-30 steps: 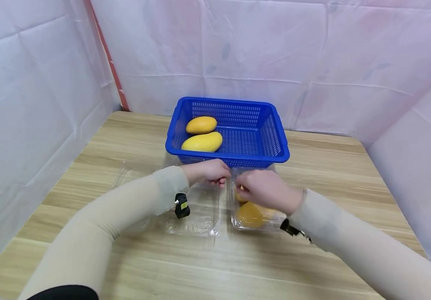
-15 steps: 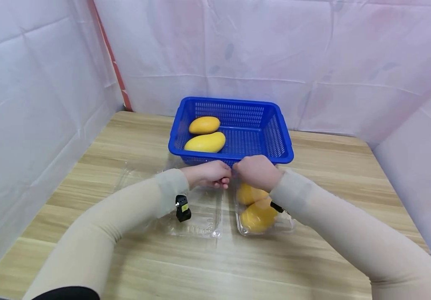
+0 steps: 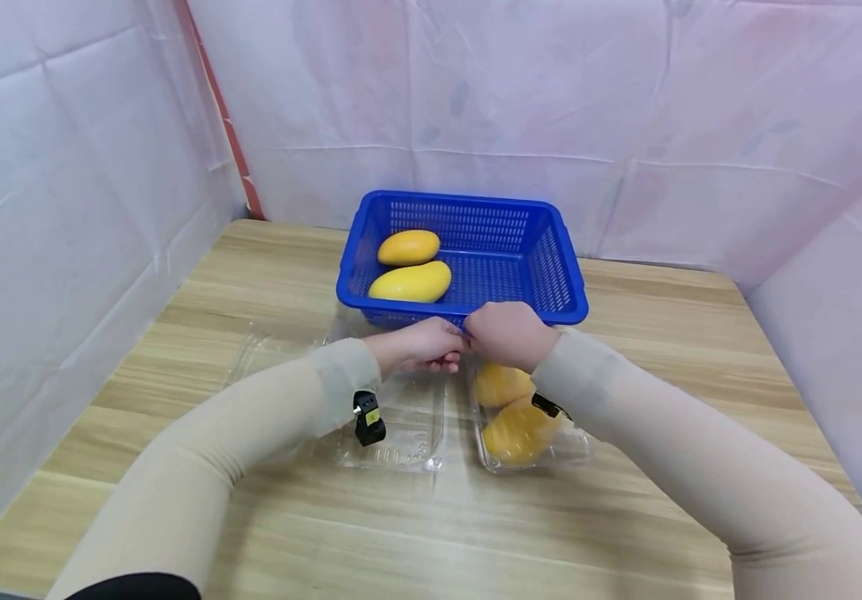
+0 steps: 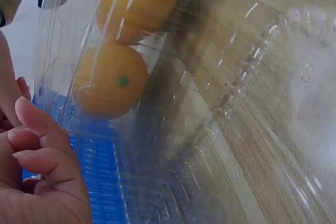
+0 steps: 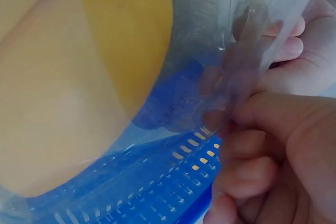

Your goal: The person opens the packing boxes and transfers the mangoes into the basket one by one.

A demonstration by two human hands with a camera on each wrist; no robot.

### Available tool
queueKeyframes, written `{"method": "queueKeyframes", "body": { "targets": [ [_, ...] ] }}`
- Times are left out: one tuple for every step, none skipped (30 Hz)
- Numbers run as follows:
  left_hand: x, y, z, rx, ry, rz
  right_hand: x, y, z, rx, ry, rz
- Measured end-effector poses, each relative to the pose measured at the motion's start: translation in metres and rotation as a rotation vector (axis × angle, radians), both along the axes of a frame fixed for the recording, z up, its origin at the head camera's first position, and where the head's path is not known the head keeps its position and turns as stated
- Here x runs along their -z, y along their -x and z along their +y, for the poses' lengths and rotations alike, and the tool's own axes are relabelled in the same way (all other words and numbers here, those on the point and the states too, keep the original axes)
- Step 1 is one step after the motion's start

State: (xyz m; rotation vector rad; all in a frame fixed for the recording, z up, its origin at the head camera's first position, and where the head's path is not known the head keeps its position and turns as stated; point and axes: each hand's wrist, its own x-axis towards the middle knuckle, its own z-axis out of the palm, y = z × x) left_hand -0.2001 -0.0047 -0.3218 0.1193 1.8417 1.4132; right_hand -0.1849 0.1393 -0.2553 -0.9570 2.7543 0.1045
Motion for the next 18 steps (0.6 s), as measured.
{"method": "queueKeyframes", "body": {
  "targets": [
    [0.000, 0.000, 0.000, -0.004, -0.002, 0.003, 0.000, 0.001, -0.001, 0.018, -0.015, -0.013],
    [0.000, -0.001, 0.000, -0.005, -0.004, 0.008, 0.000, 0.002, -0.002, 0.038, -0.026, -0.029],
    [0.000, -0.001, 0.000, -0.004, -0.007, 0.011, 0.000, 0.004, -0.003, 0.058, -0.035, -0.045],
    [0.000, -0.002, 0.000, -0.006, -0.013, 0.013, 0.001, 0.006, -0.005, 0.078, -0.041, -0.061],
    [0.000, -0.002, -0.001, -0.005, -0.018, 0.017, 0.001, 0.007, -0.006, 0.098, -0.041, -0.079],
    [0.001, -0.002, -0.002, -0.006, -0.020, 0.022, 0.001, 0.009, -0.007, 0.115, -0.042, -0.094],
    [0.001, -0.003, -0.002, 0.002, -0.023, 0.031, 0.002, 0.010, -0.008, 0.133, -0.041, -0.111],
    [0.001, -0.003, -0.003, 0.012, -0.029, 0.038, 0.001, 0.011, -0.009, 0.152, -0.038, -0.131],
    [0.001, -0.004, -0.003, 0.018, -0.035, 0.045, 0.001, 0.012, -0.010, 0.167, -0.038, -0.148],
    [0.002, -0.005, -0.003, 0.023, -0.041, 0.051, 0.001, 0.013, -0.012, 0.182, -0.037, -0.166],
    [0.002, -0.005, -0.003, 0.028, -0.043, 0.060, 0.001, 0.013, -0.012, 0.195, -0.040, -0.183],
    [0.003, -0.006, -0.003, 0.032, -0.043, 0.066, 0.000, 0.013, -0.013, 0.206, -0.043, -0.198],
    [0.002, -0.006, -0.003, 0.039, -0.048, 0.068, -0.001, 0.012, -0.014, 0.217, -0.047, -0.212],
    [0.003, -0.007, -0.003, 0.041, -0.049, 0.071, -0.003, 0.012, -0.015, 0.226, -0.056, -0.221],
    [0.002, -0.007, -0.002, 0.040, -0.048, 0.067, -0.004, 0.012, -0.016, 0.230, -0.064, -0.223],
    [0.002, -0.007, -0.002, 0.037, -0.045, 0.061, -0.005, 0.011, -0.018, 0.232, -0.072, -0.224],
    [0.001, -0.007, -0.001, 0.036, -0.042, 0.058, -0.006, 0.011, -0.018, 0.233, -0.078, -0.223],
    [0.001, -0.007, -0.001, 0.033, -0.039, 0.054, -0.007, 0.011, -0.019, 0.234, -0.081, -0.223]
  ]
}}
